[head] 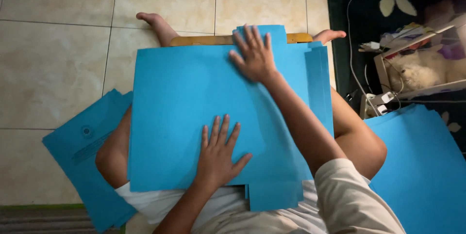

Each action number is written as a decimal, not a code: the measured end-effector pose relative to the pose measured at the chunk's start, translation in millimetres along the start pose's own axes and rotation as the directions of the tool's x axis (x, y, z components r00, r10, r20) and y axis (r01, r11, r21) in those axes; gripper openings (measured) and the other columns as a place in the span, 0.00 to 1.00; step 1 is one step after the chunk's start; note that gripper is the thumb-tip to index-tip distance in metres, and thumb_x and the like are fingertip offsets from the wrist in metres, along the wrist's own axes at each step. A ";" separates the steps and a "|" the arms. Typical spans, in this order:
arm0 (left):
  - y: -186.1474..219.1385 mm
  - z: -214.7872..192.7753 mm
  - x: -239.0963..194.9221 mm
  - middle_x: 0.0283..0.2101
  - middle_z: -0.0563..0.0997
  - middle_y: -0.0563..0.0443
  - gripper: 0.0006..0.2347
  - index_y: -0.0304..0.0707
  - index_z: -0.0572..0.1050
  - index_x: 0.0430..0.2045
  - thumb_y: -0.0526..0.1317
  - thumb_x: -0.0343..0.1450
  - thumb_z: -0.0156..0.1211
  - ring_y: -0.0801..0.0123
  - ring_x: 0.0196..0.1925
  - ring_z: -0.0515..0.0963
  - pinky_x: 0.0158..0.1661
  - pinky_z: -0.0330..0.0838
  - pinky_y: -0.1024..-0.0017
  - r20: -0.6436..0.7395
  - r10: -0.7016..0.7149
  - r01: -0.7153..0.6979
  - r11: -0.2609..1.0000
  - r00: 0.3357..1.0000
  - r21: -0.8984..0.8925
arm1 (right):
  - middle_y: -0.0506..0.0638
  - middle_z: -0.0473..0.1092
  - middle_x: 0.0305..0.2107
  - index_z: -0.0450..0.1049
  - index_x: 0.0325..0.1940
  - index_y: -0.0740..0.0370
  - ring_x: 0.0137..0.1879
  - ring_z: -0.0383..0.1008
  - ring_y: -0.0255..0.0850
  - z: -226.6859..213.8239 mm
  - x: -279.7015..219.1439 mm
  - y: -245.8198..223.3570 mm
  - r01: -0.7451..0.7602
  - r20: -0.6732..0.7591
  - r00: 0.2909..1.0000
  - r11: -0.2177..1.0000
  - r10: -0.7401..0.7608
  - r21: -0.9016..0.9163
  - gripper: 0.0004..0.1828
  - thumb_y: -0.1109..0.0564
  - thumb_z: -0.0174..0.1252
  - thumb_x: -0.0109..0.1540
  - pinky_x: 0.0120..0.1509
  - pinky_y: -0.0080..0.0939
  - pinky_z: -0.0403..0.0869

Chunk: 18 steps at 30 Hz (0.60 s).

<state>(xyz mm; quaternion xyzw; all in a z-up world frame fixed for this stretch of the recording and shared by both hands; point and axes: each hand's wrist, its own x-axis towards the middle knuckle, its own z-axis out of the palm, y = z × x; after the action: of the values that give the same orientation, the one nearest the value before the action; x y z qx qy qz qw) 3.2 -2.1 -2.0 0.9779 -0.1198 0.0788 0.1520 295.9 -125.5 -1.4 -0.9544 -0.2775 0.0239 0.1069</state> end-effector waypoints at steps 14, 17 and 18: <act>11.7 3.6 -1.1 0.75 0.56 0.30 0.38 0.42 0.60 0.72 0.67 0.70 0.50 0.34 0.77 0.52 0.68 0.43 0.32 0.034 -0.047 0.049 0.998 0.998 -0.035 | 0.57 0.46 0.78 0.50 0.83 0.53 0.83 0.42 0.55 0.6 -124.1 52.7 -0.114 -0.041 0.993 0.992 0.111 -0.059 0.47 0.25 0.42 0.67 0.80 0.75 0.40; 17.2 8.1 -2.0 0.75 0.54 0.28 0.39 0.38 0.59 0.72 0.65 0.70 0.52 0.33 0.77 0.50 0.68 0.42 0.31 0.040 -0.049 0.050 0.999 0.998 -0.016 | 0.59 0.47 0.78 0.51 0.82 0.54 0.83 0.42 0.57 -5.0 -177.3 59.2 -0.122 -0.040 0.992 0.991 0.120 -0.052 0.48 0.25 0.45 0.66 0.79 0.78 0.37; 20.3 8.8 4.6 0.75 0.54 0.28 0.39 0.38 0.59 0.72 0.65 0.70 0.52 0.33 0.77 0.50 0.68 0.42 0.31 0.034 -0.045 0.045 0.999 0.998 -0.013 | 0.59 0.47 0.78 0.51 0.82 0.54 0.83 0.42 0.57 -8.9 -184.6 59.9 -0.123 -0.048 0.992 0.991 0.120 -0.053 0.48 0.25 0.45 0.66 0.79 0.78 0.37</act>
<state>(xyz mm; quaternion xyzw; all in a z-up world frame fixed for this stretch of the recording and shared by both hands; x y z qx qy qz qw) 3.3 -24.6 -3.8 0.9805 -0.1008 0.0580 0.1585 172.4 -275.3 -8.3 -0.9725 -0.2170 0.0014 0.0847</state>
